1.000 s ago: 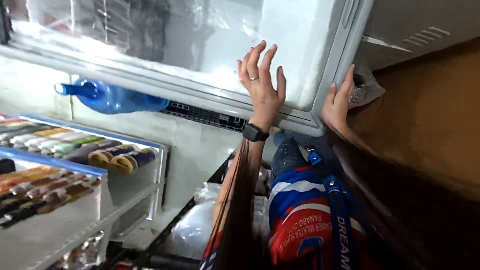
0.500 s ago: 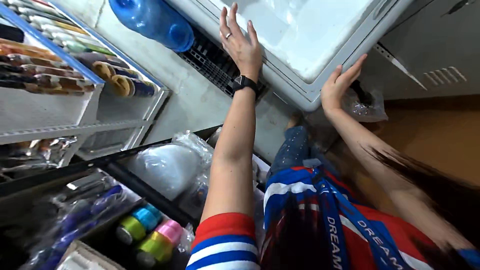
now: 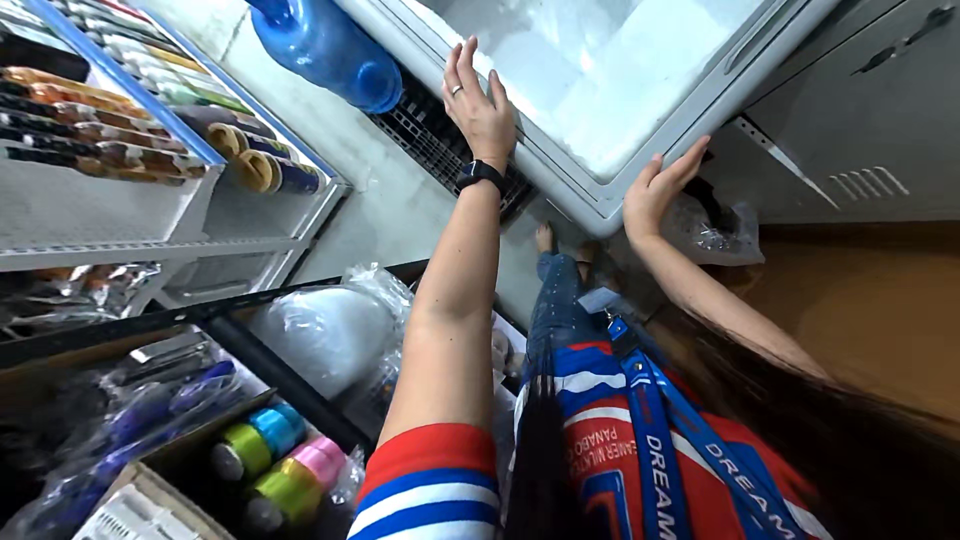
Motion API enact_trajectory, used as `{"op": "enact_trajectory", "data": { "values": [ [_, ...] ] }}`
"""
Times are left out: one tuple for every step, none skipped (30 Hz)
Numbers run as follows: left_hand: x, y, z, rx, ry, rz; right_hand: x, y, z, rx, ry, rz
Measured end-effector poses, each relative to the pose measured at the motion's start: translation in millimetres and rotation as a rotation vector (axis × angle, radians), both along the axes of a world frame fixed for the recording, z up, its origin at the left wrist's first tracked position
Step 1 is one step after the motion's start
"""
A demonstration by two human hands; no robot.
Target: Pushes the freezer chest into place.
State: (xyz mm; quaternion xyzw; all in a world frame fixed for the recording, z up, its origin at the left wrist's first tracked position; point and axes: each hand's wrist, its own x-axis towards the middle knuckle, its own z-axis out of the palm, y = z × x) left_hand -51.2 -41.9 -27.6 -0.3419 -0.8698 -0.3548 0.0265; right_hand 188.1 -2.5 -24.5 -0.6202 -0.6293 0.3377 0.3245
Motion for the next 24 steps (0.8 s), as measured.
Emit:
{"op": "enact_trajectory", "data": {
  "values": [
    [0,0,0,-0.004,0.0,-0.001,-1,-1,0,0.009,0.01,-0.007],
    [-1,0,0,-0.006,0.002,-0.003,-2,-1,0,0.022,0.016,-0.012],
    [-1,0,0,-0.008,0.003,-0.005,-1,-1,-1,0.032,0.015,-0.013],
    [-1,0,0,-0.011,0.004,-0.012,-1,-1,-2,0.043,0.014,-0.011],
    [-1,0,0,-0.015,0.006,-0.018,0,-1,-4,0.054,0.017,-0.011],
    [0,-1,1,-0.018,0.005,-0.02,0,-2,-5,0.061,0.023,-0.011],
    [0,-2,1,-0.024,0.004,-0.018,0,-2,-6,0.062,0.027,-0.008],
    [0,-2,2,-0.027,0.004,-0.016,0,-2,-6,0.064,0.034,-0.009],
    [0,-1,3,-0.035,0.001,-0.019,-1,-2,-6,0.06,0.043,-0.015],
    [0,-1,4,-0.051,-0.004,-0.024,-1,-2,-6,0.056,0.055,-0.023],
    [0,-1,4,-0.06,-0.001,-0.026,-1,-2,-7,0.048,0.068,-0.026],
    [0,0,3,-0.061,0.004,-0.029,-1,-2,-8,0.049,0.08,-0.027],
    [0,0,2,-0.049,0.013,-0.03,-1,-2,-9,0.056,0.09,-0.029],
    [-1,-1,1,-0.041,0.023,-0.032,-1,-3,-10,0.063,0.098,-0.032],
    [-1,-2,1,-0.045,0.027,-0.037,-1,-3,-11,0.07,0.101,-0.035],
    [-1,-3,3,-0.056,0.017,-0.048,-1,-3,-10,0.07,0.104,-0.032],
    [-1,-3,6,-0.066,0.002,-0.061,0,-3,-9,0.062,0.109,-0.019],
    [0,-3,7,-0.065,-0.004,-0.067,1,-3,-9,0.059,0.113,-0.012],
    [0,-3,6,-0.056,0.001,-0.063,1,-3,-9,0.056,0.118,-0.013],
    [0,-4,6,-0.051,0.002,-0.061,1,-4,-10,0.053,0.127,-0.015],
    [1,-4,6,-0.046,0.001,-0.059,1,-4,-10,0.059,0.134,-0.02],
    [1,-4,7,-0.045,-0.005,-0.057,1,-4,-10,0.065,0.138,-0.025],
    [1,-4,7,-0.049,-0.012,-0.058,1,-4,-9,0.063,0.142,-0.024],
    [1,-4,7,-0.05,-0.013,-0.061,2,-6,-6,0.045,0.142,-0.013]
  ]
}}
